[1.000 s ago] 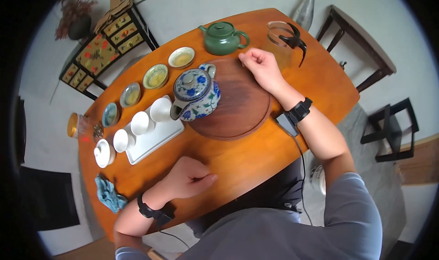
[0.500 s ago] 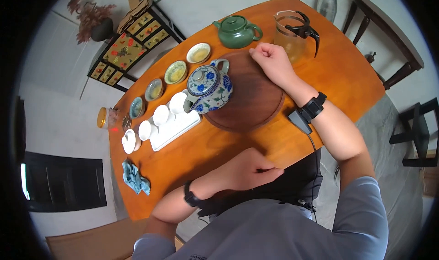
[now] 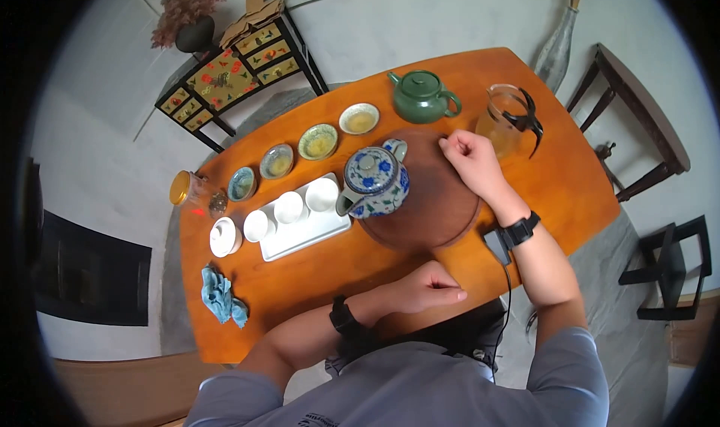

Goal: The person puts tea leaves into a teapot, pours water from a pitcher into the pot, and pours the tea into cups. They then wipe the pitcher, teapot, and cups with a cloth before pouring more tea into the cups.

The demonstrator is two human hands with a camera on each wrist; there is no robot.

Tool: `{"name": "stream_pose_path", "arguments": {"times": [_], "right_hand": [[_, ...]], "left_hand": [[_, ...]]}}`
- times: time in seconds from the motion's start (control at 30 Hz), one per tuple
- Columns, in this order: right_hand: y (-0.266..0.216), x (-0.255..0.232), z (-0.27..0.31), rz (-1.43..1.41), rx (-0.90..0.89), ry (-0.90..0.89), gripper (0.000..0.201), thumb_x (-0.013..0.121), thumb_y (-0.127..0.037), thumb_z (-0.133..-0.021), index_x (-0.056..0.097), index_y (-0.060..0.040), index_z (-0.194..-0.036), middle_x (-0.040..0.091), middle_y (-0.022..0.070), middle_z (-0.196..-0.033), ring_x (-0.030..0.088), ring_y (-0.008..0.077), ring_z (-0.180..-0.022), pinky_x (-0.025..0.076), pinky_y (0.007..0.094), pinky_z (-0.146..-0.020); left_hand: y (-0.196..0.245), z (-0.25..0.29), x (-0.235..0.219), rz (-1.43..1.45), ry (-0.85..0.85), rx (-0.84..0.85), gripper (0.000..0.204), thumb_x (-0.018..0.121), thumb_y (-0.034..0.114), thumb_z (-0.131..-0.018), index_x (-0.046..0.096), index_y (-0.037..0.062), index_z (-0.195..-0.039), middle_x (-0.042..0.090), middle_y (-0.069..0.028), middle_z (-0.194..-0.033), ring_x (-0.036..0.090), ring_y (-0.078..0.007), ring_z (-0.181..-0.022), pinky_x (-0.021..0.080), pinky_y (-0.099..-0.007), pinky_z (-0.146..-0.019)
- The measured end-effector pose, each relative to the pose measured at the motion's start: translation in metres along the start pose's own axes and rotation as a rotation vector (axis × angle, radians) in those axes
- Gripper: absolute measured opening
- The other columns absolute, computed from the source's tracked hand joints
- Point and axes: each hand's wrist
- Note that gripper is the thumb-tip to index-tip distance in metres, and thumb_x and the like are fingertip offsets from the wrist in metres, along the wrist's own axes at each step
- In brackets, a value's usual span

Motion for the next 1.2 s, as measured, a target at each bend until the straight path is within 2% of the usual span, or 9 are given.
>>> {"name": "stream_pose_path", "arguments": {"times": [0.2,0.33,0.5,0.53,0.7,0.77,0.9,1.07,1.2], "right_hand": [[-0.012,-0.006,0.002,0.120,0.034,-0.070,0.023,0.067,-0.016,-0.104,0.062,-0.0038,-0.085,0.047,-0.0102,-0.069,0.039,0.0012,-0.064,0.033,0.0221,-0.057],[-0.013,-0.010,0.002,0.101,0.108,-0.072,0.021,0.065,-0.014,-0.105,0.063,-0.0026,-0.088,0.050,-0.0076,-0.072,0.043,0.0025,-0.067,0.037,0.0223,-0.061],[-0.040,-0.003,-0.002,0.195,-0.073,0.097,0.017,0.067,-0.011,-0.103,0.067,-0.0001,-0.091,0.062,-0.0010,-0.075,0.052,0.0077,-0.067,0.043,0.0227,-0.066],[-0.054,-0.002,-0.005,0.323,-0.189,0.006,0.012,0.069,-0.009,-0.101,0.069,0.0010,-0.093,0.065,0.0024,-0.079,0.056,0.0100,-0.068,0.046,0.0244,-0.066],[-0.109,0.042,-0.052,0.394,-0.151,-0.305,0.009,0.073,-0.007,-0.096,0.072,-0.0007,-0.101,0.065,0.0027,-0.082,0.056,0.0095,-0.066,0.048,0.0274,-0.062],[-0.106,0.059,-0.083,0.392,-0.127,-0.363,0.015,0.074,-0.007,-0.094,0.071,-0.0016,-0.107,0.059,0.0011,-0.080,0.055,0.0100,-0.066,0.048,0.0281,-0.063],[-0.090,0.084,-0.130,0.590,-0.208,-0.523,0.053,0.082,-0.022,-0.086,0.063,-0.0050,-0.132,0.064,0.0094,-0.110,0.066,0.0257,-0.099,0.054,0.0372,-0.088],[-0.075,0.104,-0.153,0.783,-0.252,-0.747,0.087,0.088,-0.021,-0.079,0.045,-0.0068,-0.153,0.055,0.0165,-0.138,0.053,0.0358,-0.133,0.044,0.0422,-0.113],[-0.059,0.107,-0.164,0.639,-0.242,-0.807,0.090,0.088,-0.028,-0.075,0.047,-0.0068,-0.152,0.054,0.0186,-0.144,0.057,0.0376,-0.129,0.046,0.0418,-0.112]], "left_hand": [[-0.001,0.000,-0.017,0.448,-0.218,-0.136,0.051,0.057,0.021,-0.108,0.042,0.0121,-0.060,0.034,0.0084,-0.059,0.028,-0.0047,-0.056,0.023,-0.0290,-0.054],[-0.001,-0.001,-0.016,0.447,-0.214,-0.113,0.051,0.057,0.025,-0.108,0.044,0.0113,-0.060,0.035,0.0088,-0.059,0.029,-0.0047,-0.056,0.024,-0.0287,-0.054],[0.004,-0.002,-0.021,0.350,-0.227,-0.167,0.050,0.060,0.029,-0.106,0.052,0.0094,-0.061,0.040,0.0093,-0.060,0.033,-0.0045,-0.057,0.027,-0.0283,-0.055],[0.003,-0.003,-0.022,0.354,-0.221,-0.180,0.049,0.061,0.030,-0.106,0.055,0.0085,-0.061,0.041,0.0093,-0.060,0.034,-0.0044,-0.058,0.028,-0.0283,-0.055],[-0.005,-0.005,-0.017,0.297,-0.194,-0.137,0.047,0.062,0.030,-0.105,0.063,0.0033,-0.066,0.047,0.0082,-0.062,0.038,-0.0045,-0.060,0.032,-0.0284,-0.057],[-0.007,-0.006,-0.016,0.345,-0.158,-0.156,0.045,0.062,0.027,-0.102,0.058,0.0065,-0.063,0.046,0.0058,-0.057,0.039,-0.0058,-0.055,0.032,-0.0293,-0.054],[-0.008,-0.006,-0.016,0.349,-0.170,-0.135,0.046,0.061,0.027,-0.103,0.055,0.0072,-0.061,0.046,0.0056,-0.057,0.040,-0.0056,-0.055,0.031,-0.0298,-0.052],[-0.008,-0.004,-0.017,0.424,-0.169,-0.192,0.041,0.063,0.026,-0.103,0.060,0.0058,-0.067,0.047,0.0091,-0.063,0.040,-0.0027,-0.059,0.031,-0.0273,-0.054],[-0.006,-0.003,-0.016,0.399,-0.152,-0.168,0.042,0.062,0.026,-0.103,0.058,0.0077,-0.065,0.045,0.0100,-0.062,0.038,-0.0022,-0.058,0.030,-0.0266,-0.053]]}}
Point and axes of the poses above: each hand's wrist, its own z-axis away from the middle knuckle, its own x-axis out of the palm, y = z × x
